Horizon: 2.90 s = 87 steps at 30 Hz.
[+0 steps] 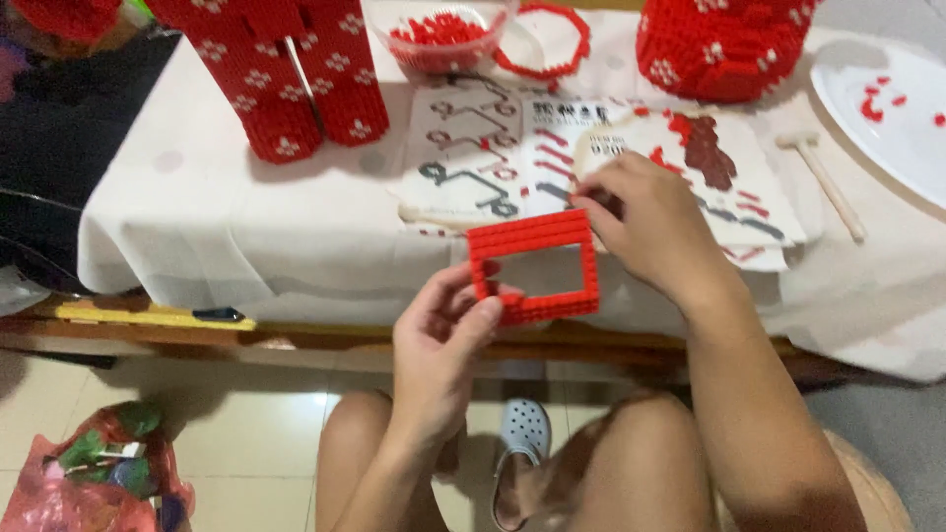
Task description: The person assembles red plastic blocks by hand into a rectangular structure while referring to a printed instruction manual on the table.
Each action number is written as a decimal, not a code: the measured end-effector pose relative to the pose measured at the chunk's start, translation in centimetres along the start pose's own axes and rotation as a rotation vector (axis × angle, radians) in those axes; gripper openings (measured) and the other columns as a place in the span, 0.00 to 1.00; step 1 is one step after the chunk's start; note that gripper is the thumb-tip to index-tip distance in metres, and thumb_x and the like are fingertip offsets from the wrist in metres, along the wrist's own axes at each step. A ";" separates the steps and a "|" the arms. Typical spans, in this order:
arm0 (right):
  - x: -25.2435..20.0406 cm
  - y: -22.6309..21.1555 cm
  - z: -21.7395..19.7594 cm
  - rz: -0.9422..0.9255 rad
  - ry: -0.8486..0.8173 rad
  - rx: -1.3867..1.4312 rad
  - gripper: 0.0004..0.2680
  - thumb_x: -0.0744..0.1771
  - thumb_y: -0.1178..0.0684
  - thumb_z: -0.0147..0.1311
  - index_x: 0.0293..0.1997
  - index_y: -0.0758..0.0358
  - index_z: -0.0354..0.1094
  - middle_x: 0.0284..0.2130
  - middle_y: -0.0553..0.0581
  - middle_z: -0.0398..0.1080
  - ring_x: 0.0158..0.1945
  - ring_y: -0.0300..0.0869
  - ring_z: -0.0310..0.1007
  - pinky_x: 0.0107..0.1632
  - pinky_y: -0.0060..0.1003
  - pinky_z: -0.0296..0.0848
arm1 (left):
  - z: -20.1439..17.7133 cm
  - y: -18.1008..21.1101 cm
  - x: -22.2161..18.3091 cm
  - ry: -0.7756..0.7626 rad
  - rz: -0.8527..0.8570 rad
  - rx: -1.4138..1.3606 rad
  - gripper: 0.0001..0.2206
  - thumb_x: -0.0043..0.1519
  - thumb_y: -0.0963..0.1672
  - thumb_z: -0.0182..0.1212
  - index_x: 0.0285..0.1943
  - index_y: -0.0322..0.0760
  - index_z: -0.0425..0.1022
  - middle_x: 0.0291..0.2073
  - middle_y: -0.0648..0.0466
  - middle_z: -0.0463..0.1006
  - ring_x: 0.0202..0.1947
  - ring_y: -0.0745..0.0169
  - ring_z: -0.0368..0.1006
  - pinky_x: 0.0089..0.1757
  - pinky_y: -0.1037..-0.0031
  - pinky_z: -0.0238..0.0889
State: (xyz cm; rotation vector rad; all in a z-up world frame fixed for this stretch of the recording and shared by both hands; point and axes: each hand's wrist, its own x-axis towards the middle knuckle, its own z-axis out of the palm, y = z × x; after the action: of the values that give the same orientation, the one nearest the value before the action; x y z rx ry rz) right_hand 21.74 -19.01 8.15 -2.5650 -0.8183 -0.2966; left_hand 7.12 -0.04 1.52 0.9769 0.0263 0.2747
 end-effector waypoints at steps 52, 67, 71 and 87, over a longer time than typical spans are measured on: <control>-2.9 -3.2 -0.2 -0.357 0.507 0.094 0.03 0.64 0.68 0.60 0.33 0.70 0.73 0.33 0.66 0.76 0.33 0.51 0.74 0.42 0.44 0.70 | 4.2 1.2 7.6 -0.148 -0.186 0.012 0.18 0.58 0.39 0.68 0.58 0.26 0.76 0.39 0.44 0.85 0.37 0.67 0.80 0.45 0.75 0.79; -3.3 -2.8 -0.4 -0.359 0.479 0.058 0.03 0.64 0.67 0.61 0.34 0.67 0.74 0.35 0.63 0.77 0.34 0.49 0.75 0.44 0.45 0.70 | 4.3 1.1 7.3 -0.158 -0.174 -0.030 0.19 0.58 0.38 0.68 0.59 0.26 0.75 0.40 0.42 0.85 0.41 0.63 0.82 0.45 0.74 0.79; -3.4 -2.4 -0.5 -0.373 0.450 0.052 0.03 0.64 0.66 0.61 0.36 0.66 0.74 0.37 0.62 0.77 0.35 0.47 0.77 0.44 0.43 0.70 | 4.2 1.2 7.2 -0.164 -0.163 0.003 0.19 0.58 0.39 0.68 0.59 0.26 0.75 0.40 0.43 0.85 0.40 0.65 0.81 0.45 0.75 0.79; -3.4 -3.2 -0.3 -0.315 0.493 0.064 0.05 0.64 0.68 0.63 0.34 0.65 0.74 0.36 0.63 0.78 0.31 0.43 0.76 0.42 0.42 0.69 | 4.4 1.2 7.2 -0.155 -0.158 0.026 0.19 0.57 0.39 0.68 0.58 0.27 0.76 0.40 0.44 0.86 0.40 0.66 0.81 0.45 0.76 0.79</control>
State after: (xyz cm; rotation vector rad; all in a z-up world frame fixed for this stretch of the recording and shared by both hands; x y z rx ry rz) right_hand 17.12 -18.48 8.41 -2.1522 -1.0059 -0.9369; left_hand 14.43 -1.25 5.67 1.0140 -0.0348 0.0531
